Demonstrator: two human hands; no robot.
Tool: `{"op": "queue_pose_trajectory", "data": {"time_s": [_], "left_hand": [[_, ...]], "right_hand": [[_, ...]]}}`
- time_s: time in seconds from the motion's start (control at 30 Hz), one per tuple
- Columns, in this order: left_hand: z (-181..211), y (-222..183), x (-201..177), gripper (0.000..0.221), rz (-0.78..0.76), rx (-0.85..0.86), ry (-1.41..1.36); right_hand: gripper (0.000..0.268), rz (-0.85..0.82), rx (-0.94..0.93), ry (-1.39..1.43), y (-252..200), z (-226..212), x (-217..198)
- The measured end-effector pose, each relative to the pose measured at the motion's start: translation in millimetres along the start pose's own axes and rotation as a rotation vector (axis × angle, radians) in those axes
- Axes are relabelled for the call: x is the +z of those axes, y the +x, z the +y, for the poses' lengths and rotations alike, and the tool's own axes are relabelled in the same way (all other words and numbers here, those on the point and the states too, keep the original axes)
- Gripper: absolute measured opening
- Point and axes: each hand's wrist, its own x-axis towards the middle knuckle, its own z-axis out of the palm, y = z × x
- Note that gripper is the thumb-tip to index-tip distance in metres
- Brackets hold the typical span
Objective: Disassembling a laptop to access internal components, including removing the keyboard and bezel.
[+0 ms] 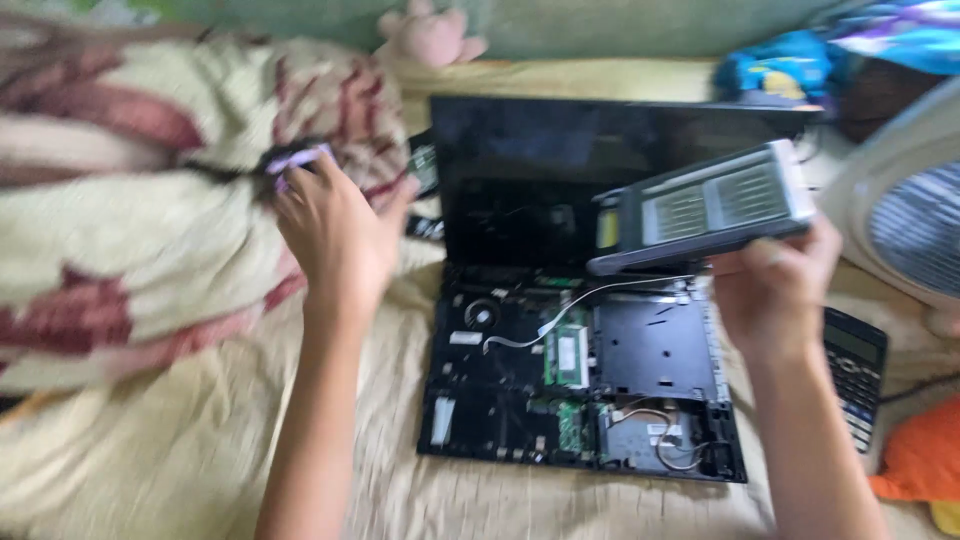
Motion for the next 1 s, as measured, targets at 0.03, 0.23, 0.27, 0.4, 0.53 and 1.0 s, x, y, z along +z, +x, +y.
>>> {"op": "queue_pose_trajectory", "data": {"time_s": [0.03,0.23,0.27,0.4,0.53,1.0], "left_hand": [[12,-20,-13,0.079,0.091,0.288,-0.081],[105,-63,-80,0.073,-0.291,0.858,-0.677],[105,-66,-75,0.073,-0.288,0.863,-0.677],[105,-66,-54,0.057,-0.146,0.961,-0.609],[97,-56,-40,0.071,0.044,1.088,-0.516],[83,-63,-68,0.054,-0.027,1.164,-0.401]], "right_hand": [[0.063,-0.048,0.003,0.039,-1,7,-2],[0.088,-0.201,0.017,0.15,-14,3,34],[0.088,-0.202,0.012,0.15,-17,10,34],[0.075,-0.204,0.033,0.012,-24,12,44],[0.074,-0.222,0.055,-0.125,-29,13,62],[0.073,-0.253,-0.096,-0.282,-40,-8,75]]}}
